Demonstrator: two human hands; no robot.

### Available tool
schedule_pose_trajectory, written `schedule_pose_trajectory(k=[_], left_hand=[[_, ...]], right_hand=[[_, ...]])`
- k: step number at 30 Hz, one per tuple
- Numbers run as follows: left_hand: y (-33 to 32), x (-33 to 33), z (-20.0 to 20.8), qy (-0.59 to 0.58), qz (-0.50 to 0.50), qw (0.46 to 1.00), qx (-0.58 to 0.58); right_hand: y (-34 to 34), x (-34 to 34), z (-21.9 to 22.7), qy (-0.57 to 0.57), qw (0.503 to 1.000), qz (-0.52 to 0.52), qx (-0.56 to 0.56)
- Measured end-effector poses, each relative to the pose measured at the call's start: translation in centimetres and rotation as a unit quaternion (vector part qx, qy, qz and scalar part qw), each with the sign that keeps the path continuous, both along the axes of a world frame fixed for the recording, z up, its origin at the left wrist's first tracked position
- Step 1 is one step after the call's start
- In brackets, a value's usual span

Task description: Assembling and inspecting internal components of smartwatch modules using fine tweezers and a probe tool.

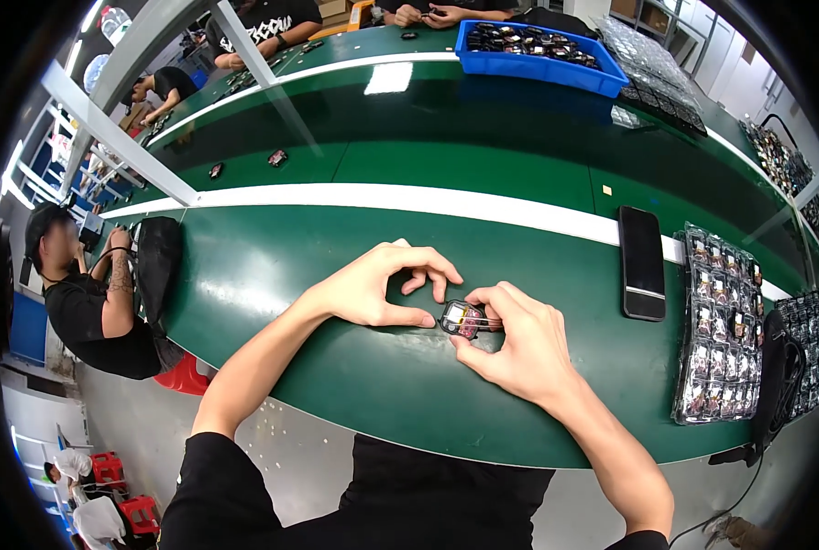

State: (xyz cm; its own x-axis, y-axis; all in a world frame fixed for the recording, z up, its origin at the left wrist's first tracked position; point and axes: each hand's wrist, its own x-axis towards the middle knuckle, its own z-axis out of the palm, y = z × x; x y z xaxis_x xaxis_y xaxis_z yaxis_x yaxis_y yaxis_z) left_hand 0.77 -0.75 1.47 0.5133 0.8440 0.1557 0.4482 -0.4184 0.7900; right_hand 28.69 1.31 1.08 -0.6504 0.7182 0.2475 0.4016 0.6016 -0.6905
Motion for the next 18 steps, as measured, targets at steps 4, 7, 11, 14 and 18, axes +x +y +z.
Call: schedule_pose_trajectory(k=[4, 7, 11, 14, 18], left_hand=[[0.3, -1.2, 0.0, -0.09, 0.063, 0.992, -0.059], [1.2, -3.4, -0.6, -0.085, 0.162, 0.983, 0.006], [3.7, -9.0, -1.6, 0.067, 0.348, 0.917, 0.185], [5.3, -16.3, -3.3, 0.181, 0.479, 0.822, 0.25], [6.0, -23.0, -4.8, 0.252, 0.587, 0.746, 0.189]], right_hand=[[0.2, 0.5, -0.1, 0.001, 1.0, 0.002, -0.005], [0.0, 0.7, -0.2, 0.007, 1.0, 0.003, -0.002], [0.2, 0.7, -0.7, 0.036, 0.999, -0.002, 0.026], [-0.1, 0.8, 0.2, -0.012, 1.0, 0.003, -0.001], [0.0, 0.9, 0.2, -0.012, 1.0, -0.005, -0.016]])
